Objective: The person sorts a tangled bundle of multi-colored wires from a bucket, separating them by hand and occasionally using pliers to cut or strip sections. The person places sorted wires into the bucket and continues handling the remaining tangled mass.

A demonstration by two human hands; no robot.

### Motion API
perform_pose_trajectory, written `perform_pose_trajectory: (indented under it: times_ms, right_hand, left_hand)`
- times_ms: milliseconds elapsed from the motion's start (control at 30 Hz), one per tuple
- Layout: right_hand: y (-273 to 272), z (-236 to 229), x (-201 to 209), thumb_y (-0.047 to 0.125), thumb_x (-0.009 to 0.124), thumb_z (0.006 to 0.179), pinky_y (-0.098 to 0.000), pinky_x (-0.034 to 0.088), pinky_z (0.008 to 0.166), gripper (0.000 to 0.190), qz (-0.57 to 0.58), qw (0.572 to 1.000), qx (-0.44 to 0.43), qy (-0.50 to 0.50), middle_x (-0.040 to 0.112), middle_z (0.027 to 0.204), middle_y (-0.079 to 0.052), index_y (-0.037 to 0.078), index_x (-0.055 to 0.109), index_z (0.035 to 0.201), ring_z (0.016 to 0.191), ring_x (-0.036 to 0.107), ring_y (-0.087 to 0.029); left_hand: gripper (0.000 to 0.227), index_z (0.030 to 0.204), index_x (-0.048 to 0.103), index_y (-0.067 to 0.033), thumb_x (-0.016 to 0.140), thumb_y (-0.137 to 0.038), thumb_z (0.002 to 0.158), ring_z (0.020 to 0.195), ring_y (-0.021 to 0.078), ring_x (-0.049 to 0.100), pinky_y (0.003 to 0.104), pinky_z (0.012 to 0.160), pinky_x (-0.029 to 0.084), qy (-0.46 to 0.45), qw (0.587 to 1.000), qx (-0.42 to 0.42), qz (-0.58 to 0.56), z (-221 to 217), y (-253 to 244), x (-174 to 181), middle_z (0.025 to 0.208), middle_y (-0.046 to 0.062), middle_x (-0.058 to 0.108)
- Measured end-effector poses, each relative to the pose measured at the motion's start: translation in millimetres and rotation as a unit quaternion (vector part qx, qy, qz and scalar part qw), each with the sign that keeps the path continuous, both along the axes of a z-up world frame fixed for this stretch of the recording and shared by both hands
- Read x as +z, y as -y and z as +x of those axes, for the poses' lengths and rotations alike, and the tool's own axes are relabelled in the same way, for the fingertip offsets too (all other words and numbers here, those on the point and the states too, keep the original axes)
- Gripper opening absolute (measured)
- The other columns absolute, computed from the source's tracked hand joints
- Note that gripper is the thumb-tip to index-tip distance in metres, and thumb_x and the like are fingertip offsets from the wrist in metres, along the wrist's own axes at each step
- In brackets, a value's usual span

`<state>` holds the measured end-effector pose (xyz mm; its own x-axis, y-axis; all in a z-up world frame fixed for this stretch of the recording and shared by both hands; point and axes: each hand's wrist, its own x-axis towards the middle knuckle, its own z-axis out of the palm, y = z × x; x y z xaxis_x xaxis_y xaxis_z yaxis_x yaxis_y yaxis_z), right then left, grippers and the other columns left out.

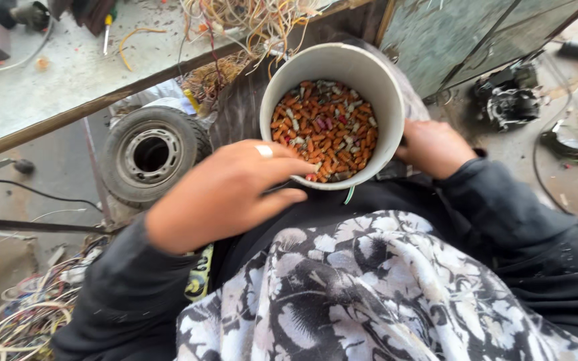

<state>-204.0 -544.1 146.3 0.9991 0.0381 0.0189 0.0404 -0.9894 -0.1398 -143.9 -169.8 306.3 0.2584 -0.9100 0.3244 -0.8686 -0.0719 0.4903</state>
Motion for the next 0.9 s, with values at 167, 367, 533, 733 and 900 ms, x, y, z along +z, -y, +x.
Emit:
perform_pose_trajectory:
  times_ms: [167,367,533,733,900]
  right_hand:
    - [2.4,-9.5,18.3,0.032,0.074,0.09,-0.0494,0.055,0.081,0.037,0.005,0.999,-0.038,0.006,0.071,0.101,-0.021,0.004,0.067,0.113,0.094,0.068,-0.041]
    - [-9.6,-17.0,33.1,0.016,0.069,0.086,-0.0451,0.054,0.09,0.033,0.142,0.979,0.11,0.092,0.07,0.113,-0.014,0.009,0.07,0.118,0.104,0.066,-0.036]
    - [-17.7,-11.3,17.9,0.021,0.074,0.084,-0.0463,0.054,0.088,0.031,0.115,0.99,0.076,0.031,0.071,0.112,-0.014,0.009,0.073,0.113,0.103,0.066,-0.037]
    - [-19.5,-12.0,13.5,0.021,0.073,0.081,-0.0479,0.054,0.085,0.035,0.094,0.993,0.068,-0.005,0.07,0.108,-0.015,0.008,0.073,0.113,0.099,0.066,-0.039]
    - [-31.7,-16.3,13.0,0.027,0.069,0.086,-0.0492,0.055,0.081,0.025,0.013,0.999,0.017,-0.038,0.07,0.105,-0.015,0.008,0.072,0.103,0.093,0.068,-0.038]
  left_hand:
    - [0.029,0.115,0.071,-0.0055,0.073,-0.021,0.091,0.107,0.0303,0.067,0.049,0.107,0.041,0.057,0.998,-0.024,-0.033,-4.9,26.2,-43.3,0.108,0.009,0.071]
    - [0.024,0.109,0.074,-0.015,0.075,-0.016,0.085,0.107,0.023,0.067,0.042,0.1,0.043,0.115,0.993,0.019,0.008,-0.8,41.6,-80.6,0.104,0.002,0.073]
    - [0.028,0.112,0.075,-0.015,0.075,-0.016,0.084,0.106,0.021,0.067,0.043,0.103,0.041,0.114,0.993,0.03,-0.013,1.4,36.1,-91.5,0.105,0.001,0.074]
    - [0.031,0.119,0.073,-0.0135,0.077,-0.014,0.089,0.11,0.0228,0.066,0.042,0.108,0.041,0.105,0.991,0.049,-0.062,7.5,35.9,-81.2,0.11,0.002,0.073]
    - [0.032,0.119,0.073,-0.0137,0.078,-0.015,0.088,0.111,0.0236,0.066,0.042,0.107,0.041,0.11,0.99,0.045,-0.071,8.9,36.3,-82.6,0.112,0.003,0.073]
